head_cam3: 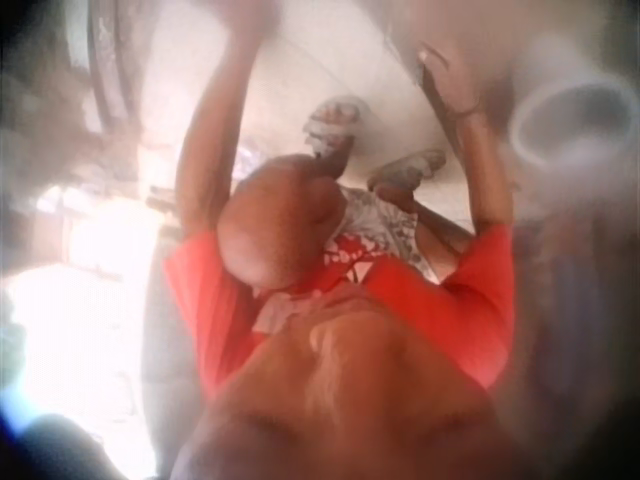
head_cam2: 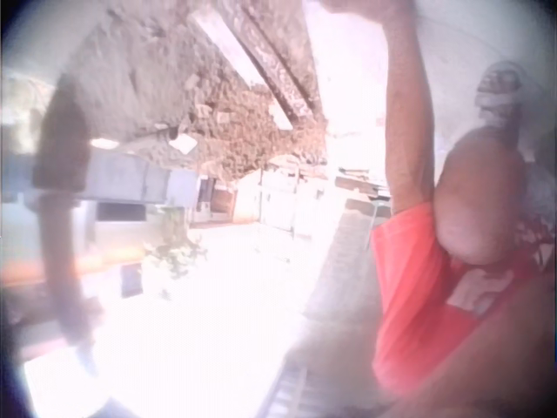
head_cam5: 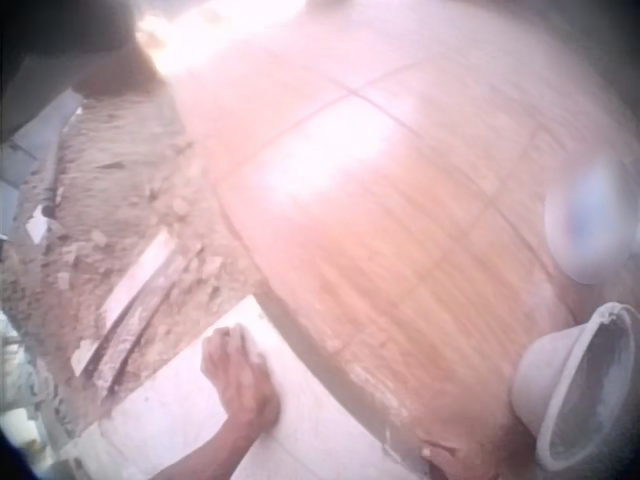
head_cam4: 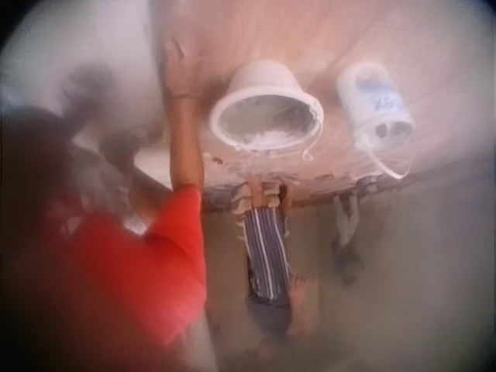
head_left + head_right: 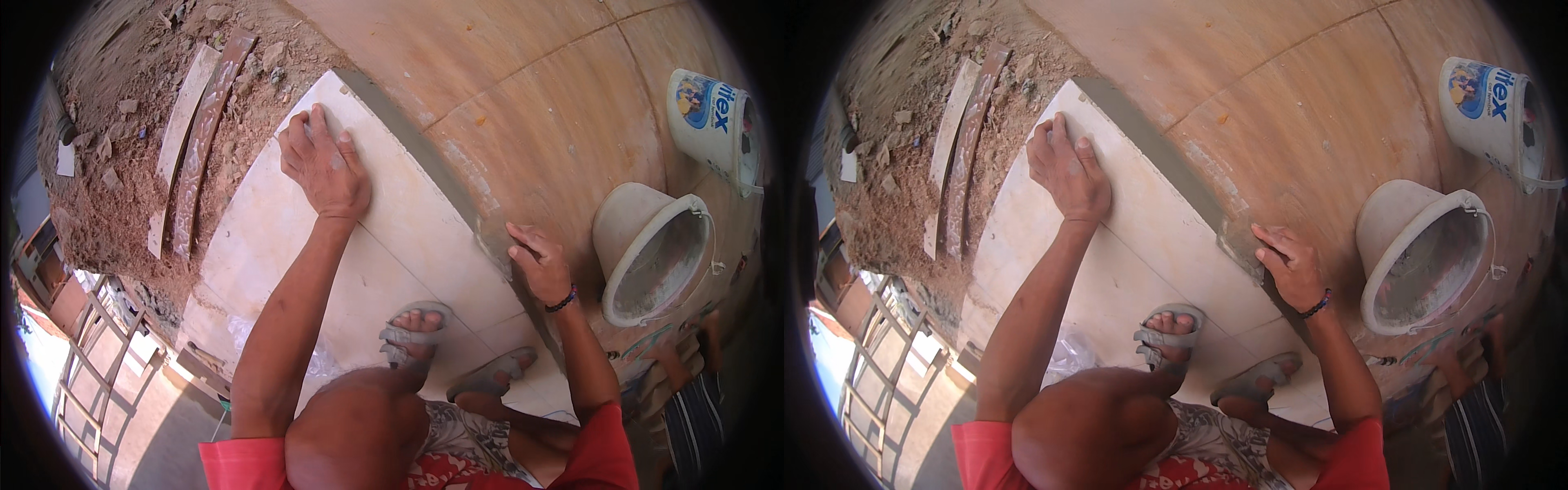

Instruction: The person applies grout to the gaps between floor tiles using a small rubber float. They repeatedly scoop grout from a bucket and press it into the joints, smoothing the surface along the tile edges.

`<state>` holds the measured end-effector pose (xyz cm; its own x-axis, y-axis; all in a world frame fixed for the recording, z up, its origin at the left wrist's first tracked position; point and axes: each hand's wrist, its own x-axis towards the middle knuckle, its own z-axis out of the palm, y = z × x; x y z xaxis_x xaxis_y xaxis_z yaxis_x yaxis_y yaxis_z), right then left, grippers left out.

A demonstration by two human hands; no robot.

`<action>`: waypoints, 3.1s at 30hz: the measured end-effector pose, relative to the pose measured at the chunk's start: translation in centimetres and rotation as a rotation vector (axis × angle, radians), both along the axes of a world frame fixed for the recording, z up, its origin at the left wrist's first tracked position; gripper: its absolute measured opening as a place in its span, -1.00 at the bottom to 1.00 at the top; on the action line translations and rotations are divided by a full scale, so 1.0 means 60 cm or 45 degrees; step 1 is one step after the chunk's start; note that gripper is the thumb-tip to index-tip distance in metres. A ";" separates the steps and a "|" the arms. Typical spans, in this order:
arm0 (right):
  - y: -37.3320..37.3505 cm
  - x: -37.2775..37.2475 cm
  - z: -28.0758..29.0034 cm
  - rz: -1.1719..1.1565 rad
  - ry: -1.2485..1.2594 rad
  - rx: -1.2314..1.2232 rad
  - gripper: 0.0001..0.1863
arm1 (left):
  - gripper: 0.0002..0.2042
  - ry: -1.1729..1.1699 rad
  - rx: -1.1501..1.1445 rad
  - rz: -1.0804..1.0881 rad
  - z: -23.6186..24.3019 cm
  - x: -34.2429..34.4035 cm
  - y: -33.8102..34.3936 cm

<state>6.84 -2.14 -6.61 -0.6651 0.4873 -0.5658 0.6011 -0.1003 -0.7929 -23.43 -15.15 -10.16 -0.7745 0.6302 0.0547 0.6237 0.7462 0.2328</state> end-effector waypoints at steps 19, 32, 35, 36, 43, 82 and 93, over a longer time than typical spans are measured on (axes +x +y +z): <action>0.081 -0.221 -0.008 -0.160 0.305 -0.032 -0.61 | -0.53 -0.064 0.007 0.035 0.010 -0.001 0.007; 0.099 -0.452 -0.055 -0.126 0.446 -0.125 -0.62 | -0.54 -0.068 0.024 0.045 0.012 -0.001 0.000; 0.097 -0.430 -0.061 -0.043 0.336 -0.096 -0.61 | -0.54 -0.084 0.009 0.049 0.010 -0.001 0.001; 0.096 -0.419 -0.063 -0.006 0.286 -0.086 -0.61 | -0.54 -0.085 0.004 0.049 0.009 -0.001 0.000; 0.059 -0.239 -0.051 0.108 0.123 -0.010 -0.61 | -0.54 0.005 0.012 0.032 -0.002 0.000 -0.002; -0.043 0.277 -0.003 0.000 -0.118 -0.171 -0.66 | -0.54 0.106 0.009 0.011 -0.018 0.000 -0.003; -0.117 0.681 0.107 -0.383 -0.632 -0.368 -0.65 | -0.53 0.173 0.033 -0.045 -0.032 -0.006 -0.011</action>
